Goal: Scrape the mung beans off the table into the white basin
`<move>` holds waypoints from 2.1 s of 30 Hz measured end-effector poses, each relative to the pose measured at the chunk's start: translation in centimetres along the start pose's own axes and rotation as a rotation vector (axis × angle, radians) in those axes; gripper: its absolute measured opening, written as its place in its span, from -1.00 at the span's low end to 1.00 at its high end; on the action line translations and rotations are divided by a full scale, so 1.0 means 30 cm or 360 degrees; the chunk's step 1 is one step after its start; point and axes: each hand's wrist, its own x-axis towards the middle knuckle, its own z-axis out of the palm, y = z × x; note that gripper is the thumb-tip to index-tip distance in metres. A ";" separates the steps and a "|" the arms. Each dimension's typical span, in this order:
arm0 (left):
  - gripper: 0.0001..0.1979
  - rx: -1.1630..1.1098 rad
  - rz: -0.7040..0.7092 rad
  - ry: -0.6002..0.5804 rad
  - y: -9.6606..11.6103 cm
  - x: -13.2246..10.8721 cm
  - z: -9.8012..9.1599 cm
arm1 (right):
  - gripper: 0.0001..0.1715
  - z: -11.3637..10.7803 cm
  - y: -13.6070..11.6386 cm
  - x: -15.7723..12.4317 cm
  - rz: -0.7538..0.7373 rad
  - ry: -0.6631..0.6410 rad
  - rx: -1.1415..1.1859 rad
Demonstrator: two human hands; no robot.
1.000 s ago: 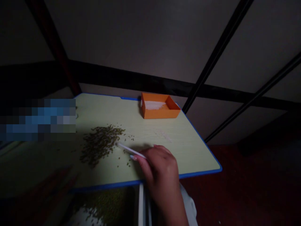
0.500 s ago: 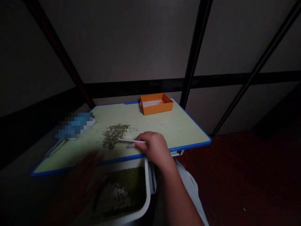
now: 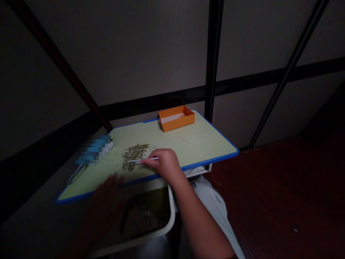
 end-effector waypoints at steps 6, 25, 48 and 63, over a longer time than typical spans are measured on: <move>-0.46 -0.0135 -0.0122 0.0012 -0.002 0.000 0.010 | -0.92 -0.036 -0.008 -0.003 -0.0008 -0.0256 0.0163; -0.46 -0.0358 -0.0181 -0.0029 -0.003 -0.003 0.014 | -0.89 -0.041 -0.008 0.004 0.0000 -0.0436 0.0402; -0.50 -0.0699 -0.0334 -0.0198 0.024 0.014 -0.066 | -0.51 -0.030 0.039 0.007 -0.0248 -0.0080 0.0276; -0.49 -0.0769 -0.0414 -0.0260 0.045 0.027 -0.084 | -0.78 -0.033 0.067 0.054 0.0093 0.0068 0.0273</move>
